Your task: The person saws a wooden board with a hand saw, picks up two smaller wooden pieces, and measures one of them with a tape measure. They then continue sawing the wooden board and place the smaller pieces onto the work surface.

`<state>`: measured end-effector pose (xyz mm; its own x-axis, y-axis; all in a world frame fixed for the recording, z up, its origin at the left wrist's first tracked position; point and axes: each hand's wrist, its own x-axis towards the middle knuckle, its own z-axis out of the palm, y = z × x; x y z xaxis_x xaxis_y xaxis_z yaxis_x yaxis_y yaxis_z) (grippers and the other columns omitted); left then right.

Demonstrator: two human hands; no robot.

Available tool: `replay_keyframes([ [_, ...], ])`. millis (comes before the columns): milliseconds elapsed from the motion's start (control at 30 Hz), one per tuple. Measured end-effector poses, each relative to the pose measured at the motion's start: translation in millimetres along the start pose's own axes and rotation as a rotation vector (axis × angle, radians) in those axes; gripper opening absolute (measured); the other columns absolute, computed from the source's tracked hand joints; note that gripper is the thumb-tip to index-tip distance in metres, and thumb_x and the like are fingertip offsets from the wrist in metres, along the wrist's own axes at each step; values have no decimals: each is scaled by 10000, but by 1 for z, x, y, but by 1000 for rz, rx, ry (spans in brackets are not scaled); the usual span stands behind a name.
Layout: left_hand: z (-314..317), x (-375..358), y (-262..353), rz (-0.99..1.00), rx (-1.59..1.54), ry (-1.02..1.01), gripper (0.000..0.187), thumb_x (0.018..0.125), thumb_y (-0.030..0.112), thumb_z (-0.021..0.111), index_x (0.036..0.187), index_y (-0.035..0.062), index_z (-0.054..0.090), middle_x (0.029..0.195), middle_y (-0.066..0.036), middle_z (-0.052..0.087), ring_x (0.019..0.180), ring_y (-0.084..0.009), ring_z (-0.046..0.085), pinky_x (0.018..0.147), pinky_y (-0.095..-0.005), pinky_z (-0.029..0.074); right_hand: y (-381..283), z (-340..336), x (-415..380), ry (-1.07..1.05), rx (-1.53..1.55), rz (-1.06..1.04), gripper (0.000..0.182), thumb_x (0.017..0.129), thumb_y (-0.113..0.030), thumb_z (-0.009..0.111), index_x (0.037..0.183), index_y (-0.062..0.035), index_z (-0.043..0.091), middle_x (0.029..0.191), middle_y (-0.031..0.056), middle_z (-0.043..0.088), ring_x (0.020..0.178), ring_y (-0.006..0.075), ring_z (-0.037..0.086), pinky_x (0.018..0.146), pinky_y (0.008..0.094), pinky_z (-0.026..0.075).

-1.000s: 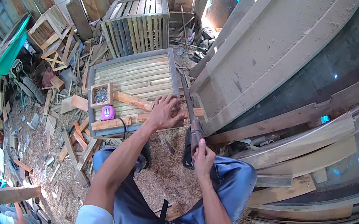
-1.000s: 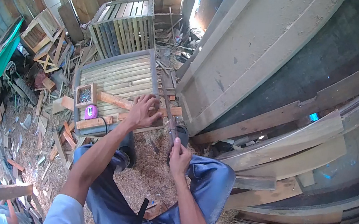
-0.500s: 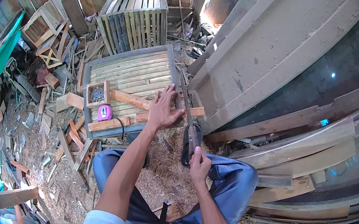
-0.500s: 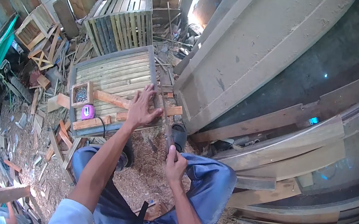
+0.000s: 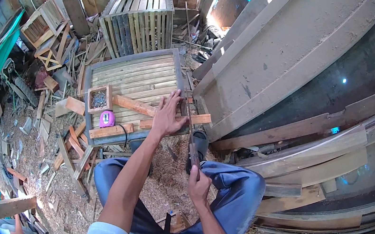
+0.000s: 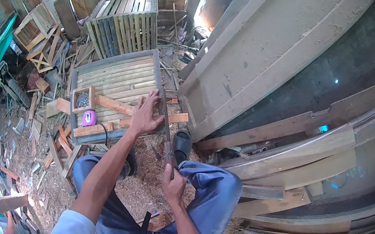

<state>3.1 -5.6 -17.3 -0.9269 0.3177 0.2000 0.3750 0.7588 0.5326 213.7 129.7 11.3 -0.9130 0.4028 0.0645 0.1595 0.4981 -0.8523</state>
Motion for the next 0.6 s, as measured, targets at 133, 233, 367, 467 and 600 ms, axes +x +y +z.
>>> replay_keyframes([
  [133,-1,0,0,3,-7,9,703,825,469,637,1345,66,391,1570,-90,255,1457,-259,229,1198,-476,126,-9,4,10,-39,-29,81,411,968,-328,547,765,14,646,590,245,524,575,425,585,508,450,419],
  [233,4,0,-1,8,-4,6,695,822,447,641,1348,70,386,1571,-93,254,1457,-263,229,1196,-482,131,-16,5,23,-71,-41,90,422,976,-331,530,774,20,646,581,239,508,554,414,559,503,442,408],
  [367,-1,-1,0,0,-4,-7,682,814,426,644,1343,78,390,1570,-95,258,1457,-263,230,1196,-481,131,-6,-10,-4,-29,-10,-30,385,975,-278,539,786,43,639,562,220,492,474,341,541,488,403,401],
  [467,-1,2,2,-9,-4,-8,674,812,425,642,1335,80,395,1570,-95,257,1457,-261,229,1197,-479,128,0,-13,-20,-5,-51,-21,399,972,-267,545,733,45,615,543,216,466,445,316,522,473,404,379],
  [600,3,0,-1,18,3,33,663,817,439,633,1326,82,401,1572,-93,256,1458,-258,227,1197,-478,128,-10,4,9,-74,-66,101,415,975,-288,537,754,50,632,601,270,497,642,475,558,507,439,423],
])
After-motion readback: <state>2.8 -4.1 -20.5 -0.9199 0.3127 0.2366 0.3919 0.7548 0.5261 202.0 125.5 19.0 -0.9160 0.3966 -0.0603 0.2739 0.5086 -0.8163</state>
